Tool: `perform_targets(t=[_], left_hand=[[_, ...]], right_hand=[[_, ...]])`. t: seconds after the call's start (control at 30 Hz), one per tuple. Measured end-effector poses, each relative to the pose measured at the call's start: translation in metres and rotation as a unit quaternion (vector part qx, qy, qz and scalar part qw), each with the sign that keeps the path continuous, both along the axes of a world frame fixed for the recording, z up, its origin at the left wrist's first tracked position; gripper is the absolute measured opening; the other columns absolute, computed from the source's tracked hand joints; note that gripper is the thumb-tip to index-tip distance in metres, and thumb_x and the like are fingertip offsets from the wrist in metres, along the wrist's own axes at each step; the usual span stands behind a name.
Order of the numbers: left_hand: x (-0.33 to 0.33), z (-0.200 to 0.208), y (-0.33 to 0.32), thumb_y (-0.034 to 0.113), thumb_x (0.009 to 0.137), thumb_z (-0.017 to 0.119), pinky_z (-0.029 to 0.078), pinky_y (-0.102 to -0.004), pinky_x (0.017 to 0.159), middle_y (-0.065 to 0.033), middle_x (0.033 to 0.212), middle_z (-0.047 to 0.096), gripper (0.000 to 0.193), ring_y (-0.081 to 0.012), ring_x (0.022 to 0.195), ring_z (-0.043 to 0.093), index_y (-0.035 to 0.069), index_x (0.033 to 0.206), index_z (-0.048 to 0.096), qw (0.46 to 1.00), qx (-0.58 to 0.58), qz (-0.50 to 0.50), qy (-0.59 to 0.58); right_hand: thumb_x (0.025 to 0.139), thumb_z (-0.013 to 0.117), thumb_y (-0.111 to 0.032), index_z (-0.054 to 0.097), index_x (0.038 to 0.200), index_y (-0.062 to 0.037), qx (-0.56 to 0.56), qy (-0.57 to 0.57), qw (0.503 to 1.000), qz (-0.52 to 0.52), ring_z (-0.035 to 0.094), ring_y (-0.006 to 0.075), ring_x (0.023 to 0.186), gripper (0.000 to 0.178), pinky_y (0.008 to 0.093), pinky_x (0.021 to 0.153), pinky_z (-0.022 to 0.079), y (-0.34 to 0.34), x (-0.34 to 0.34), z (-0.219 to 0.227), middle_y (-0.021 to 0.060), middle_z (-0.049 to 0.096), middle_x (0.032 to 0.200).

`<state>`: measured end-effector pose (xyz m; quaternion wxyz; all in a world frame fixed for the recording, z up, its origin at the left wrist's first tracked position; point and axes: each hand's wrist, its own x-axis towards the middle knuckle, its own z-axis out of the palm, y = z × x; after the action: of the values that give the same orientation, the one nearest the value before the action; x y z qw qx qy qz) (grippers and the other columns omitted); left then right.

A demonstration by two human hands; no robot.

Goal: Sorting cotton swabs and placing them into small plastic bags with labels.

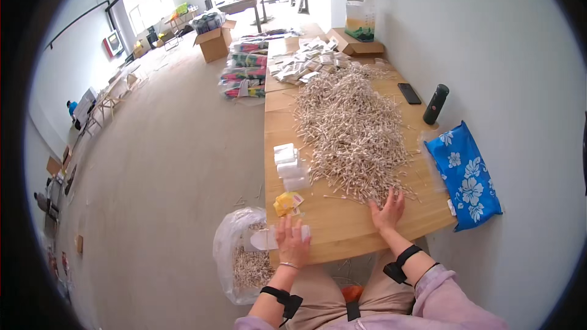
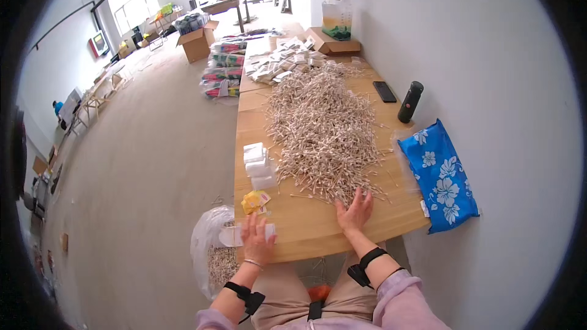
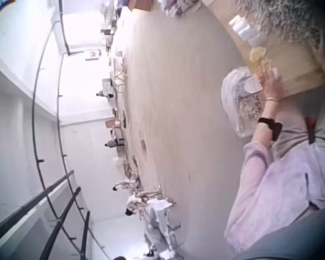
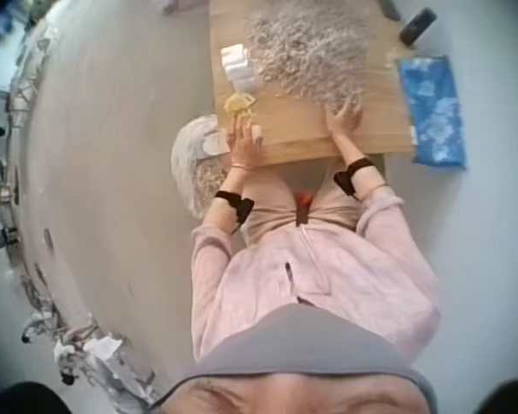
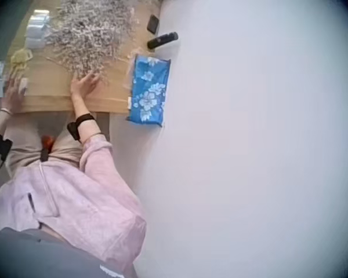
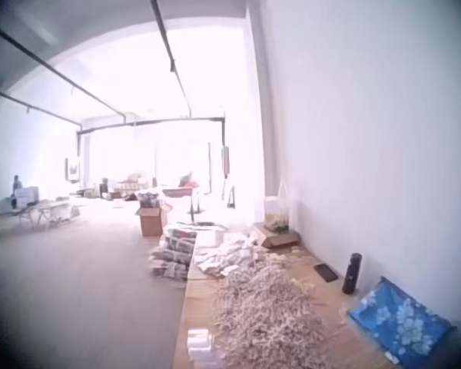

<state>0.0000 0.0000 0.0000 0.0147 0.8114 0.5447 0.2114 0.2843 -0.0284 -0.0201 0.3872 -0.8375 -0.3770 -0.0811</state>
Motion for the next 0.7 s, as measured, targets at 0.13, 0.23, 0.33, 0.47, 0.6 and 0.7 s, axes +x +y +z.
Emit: perform_targets(t=[0.13,0.23,0.33,0.47,0.6,0.7], left_hand=[[0.030,-0.006,-0.031,0.024,0.080,0.066,0.025,-0.0477,0.112,-0.0130,0.143,0.040,0.053,-0.0325,0.136,0.031,0.013,0.129,0.051,0.993,-0.056,-0.091,-0.055],[0.033,-0.005,-0.012,0.024,0.083,0.061,0.026,-0.0463,0.112,-0.0134,0.137,0.046,0.045,-0.0304,0.133,0.037,0.012,0.125,0.055,0.993,-0.042,-0.103,-0.047],[0.033,-0.001,-0.013,0.023,0.082,0.060,0.026,-0.0461,0.111,-0.0134,0.138,0.045,0.045,-0.0305,0.133,0.036,0.011,0.125,0.054,0.994,-0.052,-0.090,-0.036],[0.033,0.005,-0.011,0.023,0.082,0.061,0.026,-0.0460,0.111,-0.0137,0.138,0.045,0.046,-0.0311,0.133,0.036,0.011,0.126,0.054,0.994,-0.054,-0.090,-0.030],[0.032,0.007,-0.011,0.022,0.081,0.061,0.026,-0.0461,0.111,-0.0136,0.138,0.045,0.046,-0.0313,0.132,0.037,0.011,0.125,0.054,0.993,-0.050,-0.098,-0.036],[0.032,0.006,-0.011,0.022,0.081,0.062,0.027,-0.0460,0.110,-0.0133,0.137,0.045,0.045,-0.0310,0.131,0.038,0.011,0.124,0.054,0.994,-0.047,-0.093,-0.043]], right_hand=[[0.083,0.059,-0.046,0.046,0.137,-0.0182,-0.153,-0.050,0.986,0.051,0.025,0.0397,0.136,0.062,0.0556,0.110,0.020,-0.024,0.000,0.005,0.0171,0.033,0.146],[0.081,0.063,-0.041,0.050,0.133,-0.0165,-0.125,-0.087,0.986,0.062,0.030,0.0400,0.132,0.059,0.0543,0.109,0.024,-0.004,-0.004,0.009,0.0182,0.040,0.139],[0.083,0.062,-0.040,0.050,0.134,-0.0176,-0.144,-0.096,0.982,0.077,0.031,0.0400,0.132,0.057,0.0545,0.109,0.024,-0.004,-0.008,0.014,0.0166,0.040,0.140],[0.084,0.062,-0.035,0.048,0.136,-0.0197,-0.142,-0.108,0.971,0.159,0.031,0.0396,0.131,0.056,0.0545,0.108,0.024,-0.006,-0.009,0.019,0.0132,0.041,0.141],[0.086,0.059,-0.033,0.047,0.137,-0.0228,-0.157,-0.119,0.954,0.225,0.030,0.0370,0.133,0.053,0.0530,0.110,0.023,-0.006,-0.013,0.019,0.0094,0.041,0.142],[0.086,0.060,-0.031,0.048,0.136,-0.0215,-0.141,-0.123,0.945,0.269,0.032,0.0358,0.132,0.053,0.0522,0.107,0.027,0.000,-0.019,0.022,0.0076,0.042,0.141]])
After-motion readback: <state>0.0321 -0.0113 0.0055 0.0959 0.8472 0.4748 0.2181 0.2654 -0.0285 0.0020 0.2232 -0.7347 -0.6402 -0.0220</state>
